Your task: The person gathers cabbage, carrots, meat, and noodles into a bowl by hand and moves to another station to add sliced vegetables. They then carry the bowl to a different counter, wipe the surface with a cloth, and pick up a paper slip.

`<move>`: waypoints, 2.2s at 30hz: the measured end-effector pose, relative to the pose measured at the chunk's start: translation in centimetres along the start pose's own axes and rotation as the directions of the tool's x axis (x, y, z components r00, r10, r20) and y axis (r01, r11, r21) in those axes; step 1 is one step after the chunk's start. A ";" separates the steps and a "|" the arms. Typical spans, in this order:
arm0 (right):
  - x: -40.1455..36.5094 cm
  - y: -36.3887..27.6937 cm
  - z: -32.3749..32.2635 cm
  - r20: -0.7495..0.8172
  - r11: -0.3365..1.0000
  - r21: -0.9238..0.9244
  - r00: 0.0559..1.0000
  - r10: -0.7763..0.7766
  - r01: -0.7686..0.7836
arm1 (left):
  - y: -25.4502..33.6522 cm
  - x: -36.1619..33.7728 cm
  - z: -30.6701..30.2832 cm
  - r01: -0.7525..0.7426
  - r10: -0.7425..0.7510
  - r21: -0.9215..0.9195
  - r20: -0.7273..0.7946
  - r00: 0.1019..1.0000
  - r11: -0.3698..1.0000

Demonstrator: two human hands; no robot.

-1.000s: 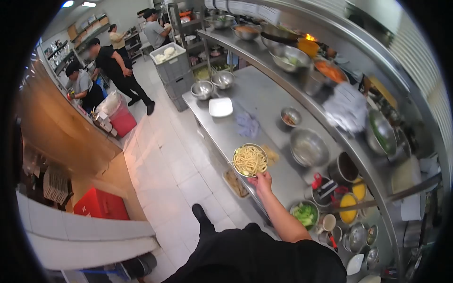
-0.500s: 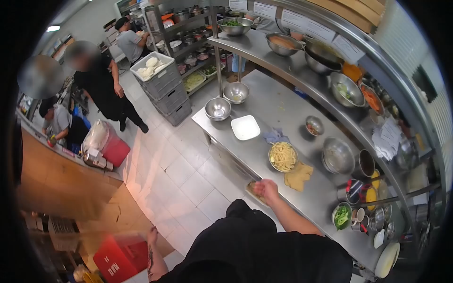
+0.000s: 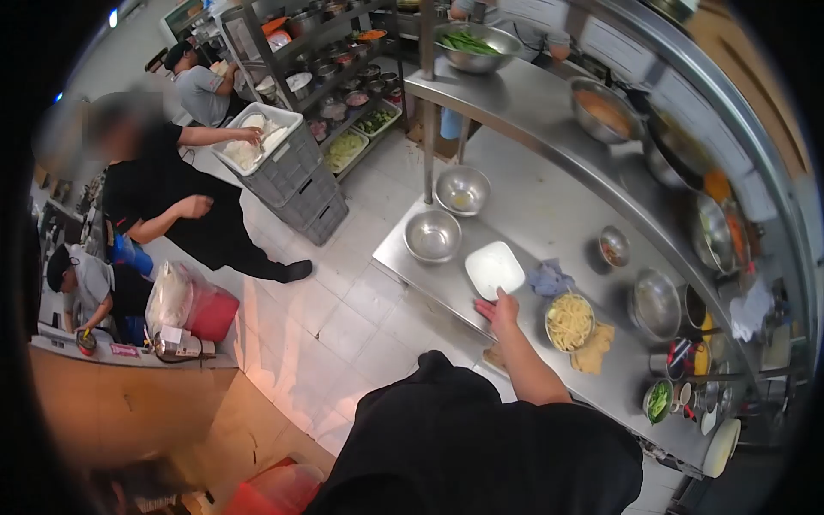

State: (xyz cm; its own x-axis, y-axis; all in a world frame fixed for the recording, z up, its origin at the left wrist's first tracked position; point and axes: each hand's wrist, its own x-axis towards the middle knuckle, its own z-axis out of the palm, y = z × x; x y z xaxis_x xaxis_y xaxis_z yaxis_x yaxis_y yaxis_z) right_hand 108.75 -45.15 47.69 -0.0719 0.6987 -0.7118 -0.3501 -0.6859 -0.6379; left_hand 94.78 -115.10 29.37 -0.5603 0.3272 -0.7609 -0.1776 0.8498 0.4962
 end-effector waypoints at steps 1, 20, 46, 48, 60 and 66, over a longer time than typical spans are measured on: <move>-0.1 -0.1 0.4 0.063 0.997 -0.035 0.995 -0.071 0.074 | 0.7 -0.2 -1.1 0.041 -0.041 0.050 0.008 0.999 0.998; -15.3 2.9 22.4 0.308 0.779 -0.434 0.887 -0.344 0.453 | 69.1 10.4 -18.6 -0.442 0.726 -0.579 0.490 0.482 0.684; -6.6 4.3 40.2 -0.247 0.748 -0.464 0.880 0.406 -0.475 | 82.8 51.6 21.9 -0.706 0.587 -0.058 0.605 0.538 0.706; -7.4 4.7 40.3 -0.309 0.776 -0.381 0.860 0.406 -0.503 | 82.2 51.4 24.0 -0.710 0.575 -0.028 0.610 0.546 0.704; -8.9 5.3 39.3 -0.253 0.782 -0.407 0.881 0.400 -0.472 | 81.3 48.1 23.1 -0.750 0.597 0.073 0.557 0.577 0.657; -11.8 6.4 36.6 -0.090 0.763 -0.557 0.937 0.338 -0.328 | 71.9 54.2 8.4 -0.825 0.744 0.077 0.393 0.541 0.560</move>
State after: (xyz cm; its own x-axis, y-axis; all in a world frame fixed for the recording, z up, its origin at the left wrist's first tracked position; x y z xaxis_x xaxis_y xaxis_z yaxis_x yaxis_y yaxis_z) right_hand 73.14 -50.34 62.74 -0.1020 0.4047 -0.9087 0.2763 -0.8660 -0.4167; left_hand 58.48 -32.80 20.26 -0.1174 0.9713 -0.2070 0.4250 0.2375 0.8735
